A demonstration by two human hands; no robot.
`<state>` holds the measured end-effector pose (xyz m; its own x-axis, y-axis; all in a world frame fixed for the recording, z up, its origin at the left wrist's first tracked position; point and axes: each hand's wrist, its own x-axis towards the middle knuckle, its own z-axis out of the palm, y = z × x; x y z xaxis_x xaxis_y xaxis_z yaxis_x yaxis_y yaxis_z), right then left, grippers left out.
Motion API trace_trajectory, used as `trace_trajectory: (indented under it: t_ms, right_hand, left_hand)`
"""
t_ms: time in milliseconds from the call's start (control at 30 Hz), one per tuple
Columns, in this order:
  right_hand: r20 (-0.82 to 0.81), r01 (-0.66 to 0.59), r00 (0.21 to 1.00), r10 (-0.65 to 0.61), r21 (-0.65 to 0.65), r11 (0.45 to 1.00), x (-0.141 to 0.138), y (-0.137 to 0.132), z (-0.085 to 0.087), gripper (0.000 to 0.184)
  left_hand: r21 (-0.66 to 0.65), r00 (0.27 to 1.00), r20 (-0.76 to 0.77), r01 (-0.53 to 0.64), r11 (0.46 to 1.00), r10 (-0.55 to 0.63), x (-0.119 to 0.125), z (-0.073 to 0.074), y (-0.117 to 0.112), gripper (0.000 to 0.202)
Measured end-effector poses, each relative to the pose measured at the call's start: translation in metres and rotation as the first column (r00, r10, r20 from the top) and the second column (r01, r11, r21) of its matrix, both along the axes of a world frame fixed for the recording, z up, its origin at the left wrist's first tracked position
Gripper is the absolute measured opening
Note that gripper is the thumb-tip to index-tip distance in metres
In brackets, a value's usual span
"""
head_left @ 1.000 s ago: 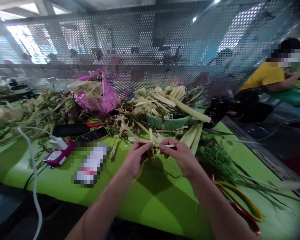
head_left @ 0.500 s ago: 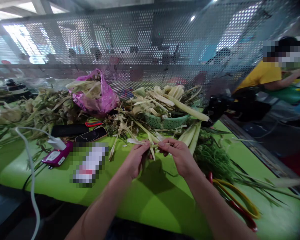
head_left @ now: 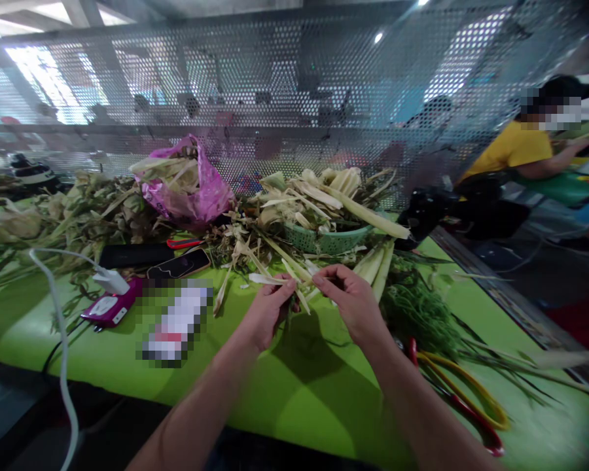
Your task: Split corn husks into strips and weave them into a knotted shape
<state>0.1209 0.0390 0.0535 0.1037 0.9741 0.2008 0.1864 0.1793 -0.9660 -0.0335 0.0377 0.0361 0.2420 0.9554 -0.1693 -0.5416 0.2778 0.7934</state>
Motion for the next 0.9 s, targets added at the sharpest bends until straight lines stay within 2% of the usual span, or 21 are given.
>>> trace_trajectory:
  t_ms: [100,167,200,300,367,600,733,900]
  right_hand:
    - [0.157,0.135,0.973,-0.169,0.207,0.969,-0.001,-0.006,0.006,0.035]
    - [0.268,0.115,0.943,-0.198,0.294,0.949,-0.004,-0.010,0.009,0.026]
    - [0.325,0.056,0.932,-0.160,0.307,0.950,-0.006,-0.012,0.009,0.021]
    - [0.458,-0.154,0.889,0.026,0.246,0.957,-0.012,-0.013,0.007,0.020]
    - [0.493,-0.210,0.866,0.090,0.195,0.958,-0.015,-0.012,0.004,0.023]
    - [0.416,-0.242,0.894,0.167,0.132,0.961,-0.013,-0.008,0.001,0.025]
    - [0.398,-0.228,0.905,0.152,0.149,0.962,-0.012,-0.008,0.002,0.024]
    - [0.420,-0.228,0.896,0.143,0.160,0.960,-0.011,-0.009,0.001,0.026]
  left_hand:
    - [0.025,0.998,-0.020,-0.060,0.998,0.061,-0.001,-0.002,0.002,0.032]
    - [0.024,0.997,-0.022,-0.069,0.997,0.069,-0.001,-0.002,0.002,0.031]
    - [0.025,0.997,-0.012,-0.071,0.997,0.071,-0.001,-0.002,0.002,0.031]
    - [0.030,0.996,0.052,-0.080,0.996,0.078,0.001,-0.002,0.002,0.029]
    - [0.028,0.993,0.091,-0.073,0.997,0.071,0.002,-0.002,0.001,0.030]
    - [-0.002,0.998,0.053,-0.023,1.000,0.023,0.000,0.001,-0.001,0.029]
    - [-0.033,0.999,0.022,-0.027,0.999,0.028,-0.001,0.002,0.000,0.030]
    - [-0.004,0.998,0.063,-0.007,1.000,0.008,-0.001,-0.001,0.001,0.029]
